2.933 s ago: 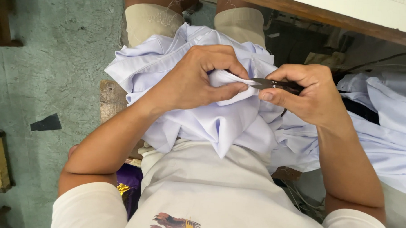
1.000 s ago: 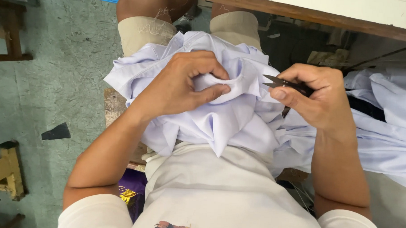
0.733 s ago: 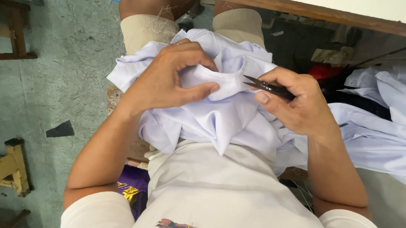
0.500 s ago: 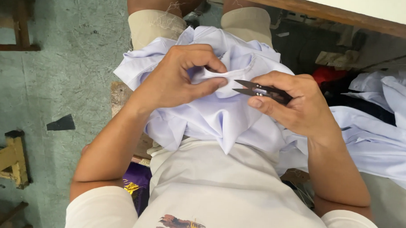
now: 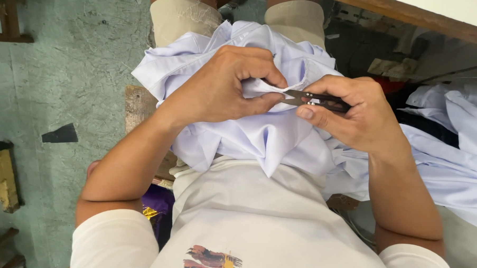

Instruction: Using thread snips to remove loose threads from white garments at a sewing workstation.

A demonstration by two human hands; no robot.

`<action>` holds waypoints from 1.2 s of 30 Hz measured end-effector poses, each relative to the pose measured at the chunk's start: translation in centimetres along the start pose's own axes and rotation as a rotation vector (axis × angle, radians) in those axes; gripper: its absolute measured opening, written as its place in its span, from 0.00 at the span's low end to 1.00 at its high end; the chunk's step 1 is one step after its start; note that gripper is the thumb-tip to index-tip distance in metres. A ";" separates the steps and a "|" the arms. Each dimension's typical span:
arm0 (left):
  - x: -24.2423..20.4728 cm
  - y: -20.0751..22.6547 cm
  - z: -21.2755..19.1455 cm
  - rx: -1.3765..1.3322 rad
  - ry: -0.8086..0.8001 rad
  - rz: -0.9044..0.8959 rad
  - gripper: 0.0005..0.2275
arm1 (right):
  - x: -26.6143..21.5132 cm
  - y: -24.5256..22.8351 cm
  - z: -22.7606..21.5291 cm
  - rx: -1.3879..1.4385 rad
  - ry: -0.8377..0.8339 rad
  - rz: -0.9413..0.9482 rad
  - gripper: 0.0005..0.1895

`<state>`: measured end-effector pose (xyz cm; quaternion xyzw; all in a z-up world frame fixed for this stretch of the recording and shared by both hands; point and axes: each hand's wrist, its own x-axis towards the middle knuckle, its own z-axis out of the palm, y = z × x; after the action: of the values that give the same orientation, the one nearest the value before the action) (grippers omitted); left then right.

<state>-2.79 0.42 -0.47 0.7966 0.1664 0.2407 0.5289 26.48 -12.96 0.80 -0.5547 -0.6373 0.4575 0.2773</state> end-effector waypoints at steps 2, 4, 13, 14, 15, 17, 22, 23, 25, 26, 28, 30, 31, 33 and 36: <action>0.2 0.0 0.1 0.015 0.007 0.017 0.05 | 0.3 -0.5 0.0 0.005 -0.009 0.000 0.13; 0.2 0.0 0.2 0.025 0.010 0.033 0.05 | 0.3 -0.9 0.1 0.012 -0.018 0.007 0.12; 0.4 -0.2 0.9 0.026 -0.017 0.071 0.05 | -0.8 -1.0 0.4 0.154 0.016 0.165 0.12; 0.5 -0.2 0.9 0.029 -0.012 0.075 0.06 | -1.0 -1.1 0.4 0.136 0.013 0.155 0.12; 0.6 -0.2 1.0 0.029 -0.009 0.080 0.06 | -1.1 -1.1 0.3 0.117 0.010 0.146 0.13; 0.7 -0.3 1.4 0.035 -0.014 0.077 0.07 | -1.1 -1.3 0.4 0.126 0.012 0.157 0.13; 0.9 -0.1 2.1 0.048 -0.001 0.080 0.08 | -0.8 -0.9 1.0 0.106 0.015 0.113 0.12; 0.9 -0.1 2.1 0.046 0.013 0.095 0.07 | -0.9 -0.8 1.1 0.144 0.025 0.144 0.12; 0.8 0.0 2.2 0.045 0.027 0.108 0.06 | -0.9 -0.7 1.2 0.183 0.035 0.174 0.12; 0.8 -0.1 2.2 0.037 0.023 0.112 0.06 | -0.9 -0.6 1.3 0.188 0.037 0.176 0.12; 0.8 -0.2 2.1 0.026 0.018 0.115 0.06 | -1.3 -0.2 0.9 0.193 0.038 0.181 0.12; 0.9 -0.3 1.8 0.040 0.034 0.157 0.05 | -1.7 0.3 -0.1 0.187 0.012 0.117 0.15; 1.0 -0.2 1.5 0.041 0.036 0.158 0.05 | -1.9 0.5 -0.4 0.186 0.011 0.115 0.15; 1.0 0.0 1.0 0.047 0.014 0.148 0.07 | -2.5 1.1 -0.9 0.110 0.226 -0.030 0.22; 1.5 0.4 0.6 0.007 -0.028 0.171 0.11 | -0.5 0.8 -0.9 0.174 0.066 0.006 0.37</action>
<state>-1.26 0.58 0.05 0.8131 0.0914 0.2733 0.5058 27.80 -13.24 0.53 -0.5452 -0.5838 0.4935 0.3441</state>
